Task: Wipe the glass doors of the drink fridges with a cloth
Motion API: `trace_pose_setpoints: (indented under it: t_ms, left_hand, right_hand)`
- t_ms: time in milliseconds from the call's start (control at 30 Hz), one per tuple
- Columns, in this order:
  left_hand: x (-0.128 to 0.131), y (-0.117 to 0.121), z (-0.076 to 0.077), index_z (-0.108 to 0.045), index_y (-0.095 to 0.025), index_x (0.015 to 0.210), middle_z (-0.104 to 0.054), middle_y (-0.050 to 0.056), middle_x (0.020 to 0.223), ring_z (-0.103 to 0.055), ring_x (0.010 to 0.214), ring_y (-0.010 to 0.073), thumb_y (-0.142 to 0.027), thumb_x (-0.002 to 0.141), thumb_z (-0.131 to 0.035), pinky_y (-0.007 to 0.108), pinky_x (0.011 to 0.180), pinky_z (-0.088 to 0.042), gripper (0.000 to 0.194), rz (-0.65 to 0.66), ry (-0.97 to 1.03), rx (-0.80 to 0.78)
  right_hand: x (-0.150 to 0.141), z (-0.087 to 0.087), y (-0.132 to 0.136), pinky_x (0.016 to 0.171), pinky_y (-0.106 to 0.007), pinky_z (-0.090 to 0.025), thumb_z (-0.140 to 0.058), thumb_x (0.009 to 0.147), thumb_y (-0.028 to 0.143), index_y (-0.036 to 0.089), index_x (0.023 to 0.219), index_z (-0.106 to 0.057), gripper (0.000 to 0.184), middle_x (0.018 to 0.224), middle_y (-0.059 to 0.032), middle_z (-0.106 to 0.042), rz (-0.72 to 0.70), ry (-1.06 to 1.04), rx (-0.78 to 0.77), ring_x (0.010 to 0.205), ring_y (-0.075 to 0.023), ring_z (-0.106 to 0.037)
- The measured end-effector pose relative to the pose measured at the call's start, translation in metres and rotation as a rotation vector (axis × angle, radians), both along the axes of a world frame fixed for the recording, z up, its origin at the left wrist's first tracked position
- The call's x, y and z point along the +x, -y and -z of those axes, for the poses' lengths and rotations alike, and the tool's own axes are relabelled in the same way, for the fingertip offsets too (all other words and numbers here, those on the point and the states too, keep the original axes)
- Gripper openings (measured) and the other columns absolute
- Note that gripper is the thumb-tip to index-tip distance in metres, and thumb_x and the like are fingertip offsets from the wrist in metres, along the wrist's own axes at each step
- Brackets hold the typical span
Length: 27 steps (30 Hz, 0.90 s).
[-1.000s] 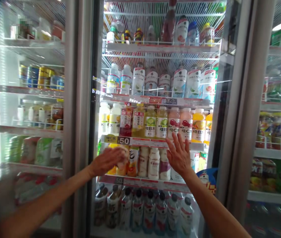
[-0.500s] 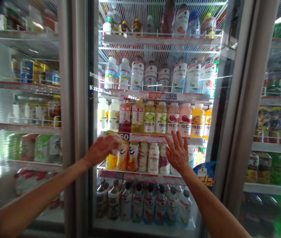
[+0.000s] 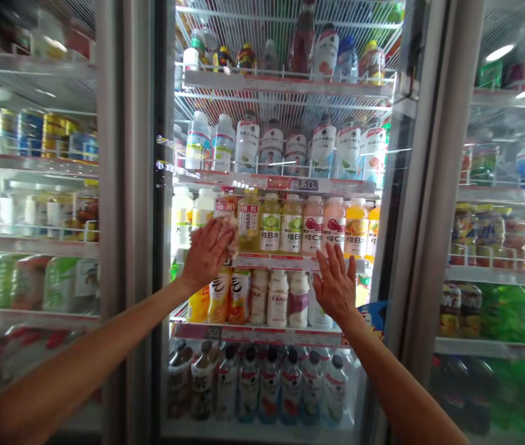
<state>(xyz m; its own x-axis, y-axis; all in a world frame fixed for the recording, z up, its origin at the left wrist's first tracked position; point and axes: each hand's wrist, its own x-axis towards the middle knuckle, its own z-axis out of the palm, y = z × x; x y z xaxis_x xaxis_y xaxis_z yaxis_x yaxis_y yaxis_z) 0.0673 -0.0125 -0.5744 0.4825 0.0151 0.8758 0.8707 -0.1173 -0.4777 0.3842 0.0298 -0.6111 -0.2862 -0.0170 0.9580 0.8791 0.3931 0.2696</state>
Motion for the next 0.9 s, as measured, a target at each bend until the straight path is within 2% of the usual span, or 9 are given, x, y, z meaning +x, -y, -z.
trace_pose_setpoints:
  t_ms: [200,267,333,400,600,667,800,833,900]
  left_hand:
    - [0.042,-0.004,0.033,-0.039,-0.025,0.132,-0.031,0.000,0.145,-0.016,0.138,0.0205,-0.021,0.086,-0.042,0.039,0.112,-0.017,0.046,0.060,-0.485,-0.145]
    - [0.049,-0.008,0.016,-0.037,-0.024,0.133,-0.031,0.002,0.145,-0.014,0.138,0.0201,-0.021,0.086,-0.041,0.040,0.112,-0.017,0.047,0.073,-0.425,-0.124]
    - [0.059,-0.014,-0.008,-0.034,-0.019,0.135,-0.031,0.008,0.145,-0.012,0.138,0.0220,-0.021,0.087,-0.041,0.043,0.111,-0.018,0.049,0.067,-0.174,-0.060]
    - [0.076,-0.020,-0.014,-0.031,-0.017,0.137,-0.029,0.010,0.145,-0.010,0.138,0.0234,-0.022,0.087,-0.041,0.044,0.110,-0.018,0.051,0.068,-0.025,-0.047]
    - [0.141,-0.022,0.056,-0.027,-0.021,0.138,-0.024,0.000,0.148,-0.015,0.137,0.0152,-0.023,0.088,-0.035,0.032,0.111,-0.021,0.051,0.184,-0.734,-0.288]
    - [0.152,-0.027,0.046,-0.027,-0.020,0.138,-0.024,0.001,0.148,-0.017,0.137,0.0171,-0.022,0.088,-0.033,0.034,0.110,-0.022,0.050,0.178,-0.714,-0.288]
    - [0.179,-0.040,0.001,-0.029,-0.017,0.137,-0.024,0.007,0.147,-0.015,0.137,0.0253,-0.019,0.088,-0.034,0.043,0.110,-0.020,0.049,0.117,-0.316,-0.222]
    - [0.188,-0.042,0.004,-0.029,-0.016,0.138,-0.024,0.007,0.147,-0.015,0.137,0.0255,-0.019,0.089,-0.033,0.043,0.110,-0.020,0.049,0.130,-0.318,-0.226]
    - [0.206,-0.042,0.032,-0.029,-0.017,0.137,-0.027,0.005,0.147,-0.019,0.136,0.0224,-0.023,0.091,-0.031,0.039,0.109,-0.023,0.047,0.198,-0.491,-0.268]
  right_hand:
    - [0.009,0.025,0.006,0.109,-0.050,-0.017,-0.044,0.085,0.023,0.023,0.143,-0.012,0.067,0.146,-0.0094,-0.029,0.033,0.168,-0.069,0.137,-0.0230,-0.019]
    - [0.014,0.027,0.007,0.109,-0.050,-0.018,-0.044,0.085,0.023,0.022,0.143,-0.013,0.066,0.146,-0.0101,-0.029,0.047,0.105,-0.066,0.137,-0.0235,-0.020]
    - [0.024,0.025,0.009,0.108,-0.050,-0.019,-0.044,0.086,0.023,0.023,0.143,-0.014,0.064,0.146,-0.0102,-0.028,0.065,0.010,-0.055,0.136,-0.0238,-0.020]
    - [0.037,0.023,0.011,0.108,-0.050,-0.019,-0.044,0.086,0.023,0.024,0.143,-0.015,0.063,0.147,-0.0098,-0.027,0.081,-0.048,-0.048,0.136,-0.0242,-0.021]
    - [0.072,0.043,0.019,0.108,-0.050,-0.020,-0.044,0.086,0.025,0.024,0.143,-0.014,0.063,0.146,-0.0104,-0.029,0.145,0.006,-0.095,0.136,-0.0245,-0.023]
    - [0.084,0.049,0.019,0.108,-0.050,-0.020,-0.043,0.087,0.024,0.024,0.143,-0.015,0.063,0.145,-0.0110,-0.031,0.175,0.003,-0.107,0.135,-0.0241,-0.024]
    - [0.109,0.053,0.019,0.109,-0.049,-0.019,-0.043,0.086,0.025,0.023,0.143,-0.016,0.063,0.144,-0.0115,-0.032,0.220,-0.048,-0.103,0.135,-0.0240,-0.024]
    - [0.115,0.054,0.019,0.109,-0.049,-0.020,-0.044,0.086,0.026,0.023,0.143,-0.016,0.062,0.144,-0.0115,-0.031,0.228,-0.064,-0.103,0.135,-0.0240,-0.024]
    - [0.125,0.058,0.021,0.109,-0.049,-0.020,-0.044,0.086,0.025,0.023,0.142,-0.018,0.062,0.145,-0.0113,-0.030,0.245,-0.097,-0.100,0.135,-0.0243,-0.025]
